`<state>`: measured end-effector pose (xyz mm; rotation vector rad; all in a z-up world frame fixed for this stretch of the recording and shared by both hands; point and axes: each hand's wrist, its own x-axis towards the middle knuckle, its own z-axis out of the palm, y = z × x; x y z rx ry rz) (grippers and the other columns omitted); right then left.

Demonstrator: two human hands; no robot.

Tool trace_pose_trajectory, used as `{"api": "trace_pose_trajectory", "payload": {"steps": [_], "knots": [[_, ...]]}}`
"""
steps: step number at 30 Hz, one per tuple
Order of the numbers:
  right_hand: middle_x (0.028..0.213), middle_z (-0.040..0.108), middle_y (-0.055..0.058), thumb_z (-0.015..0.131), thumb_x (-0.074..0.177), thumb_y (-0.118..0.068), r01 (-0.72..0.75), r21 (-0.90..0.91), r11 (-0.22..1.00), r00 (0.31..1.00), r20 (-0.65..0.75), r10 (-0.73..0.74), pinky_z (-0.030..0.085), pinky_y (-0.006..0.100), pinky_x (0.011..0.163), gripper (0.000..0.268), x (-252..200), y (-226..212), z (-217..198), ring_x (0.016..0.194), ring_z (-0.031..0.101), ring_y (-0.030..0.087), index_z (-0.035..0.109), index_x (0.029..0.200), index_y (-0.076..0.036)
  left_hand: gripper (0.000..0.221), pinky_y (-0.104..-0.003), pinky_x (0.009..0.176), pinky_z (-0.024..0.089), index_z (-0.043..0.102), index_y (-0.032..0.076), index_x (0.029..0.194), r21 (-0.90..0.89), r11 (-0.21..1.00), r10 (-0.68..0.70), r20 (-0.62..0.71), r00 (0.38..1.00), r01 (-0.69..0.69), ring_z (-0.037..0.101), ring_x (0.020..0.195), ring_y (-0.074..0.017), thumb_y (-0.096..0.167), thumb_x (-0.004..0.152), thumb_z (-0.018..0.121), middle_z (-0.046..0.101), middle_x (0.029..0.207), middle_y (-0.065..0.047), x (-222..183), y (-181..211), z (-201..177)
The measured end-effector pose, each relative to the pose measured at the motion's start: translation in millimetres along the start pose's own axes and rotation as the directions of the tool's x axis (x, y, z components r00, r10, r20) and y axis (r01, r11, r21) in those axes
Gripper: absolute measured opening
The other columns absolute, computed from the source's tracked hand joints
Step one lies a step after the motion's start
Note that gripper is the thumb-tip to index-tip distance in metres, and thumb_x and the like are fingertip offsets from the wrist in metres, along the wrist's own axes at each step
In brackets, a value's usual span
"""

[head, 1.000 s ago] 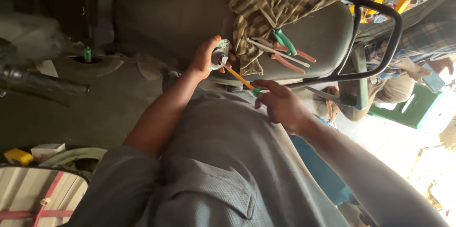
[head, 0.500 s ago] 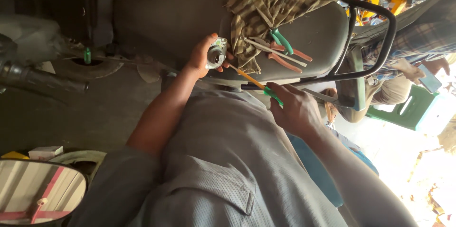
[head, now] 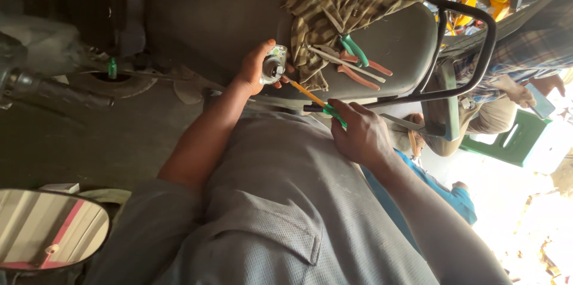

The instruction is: Repairing or assembling a motorcycle ignition switch or lock cylinder using a screwdriver.

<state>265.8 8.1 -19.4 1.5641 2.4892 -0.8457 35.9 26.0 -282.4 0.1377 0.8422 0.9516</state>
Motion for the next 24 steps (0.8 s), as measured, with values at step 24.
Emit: {"api": "trace_pose_trajectory", "payload": {"steps": [24], "knots": [[0.099, 0.069, 0.007, 0.062, 0.091, -0.009, 0.210, -0.240, 0.948, 0.971, -0.059, -0.231, 0.057, 0.043, 0.075, 0.033, 12, -11, -11, 0.085, 0.068, 0.027, 0.071, 0.122, -0.013, 0.055, -0.040, 0.046, 0.055, 0.062, 0.002, 0.114, 0.003, 1.000, -0.018, 0.023, 1.000, 0.018, 0.073, 0.063, -0.0295, 0.053, 0.099, 0.047, 0.075, 0.087, -0.021, 5, -2, -3]]}}
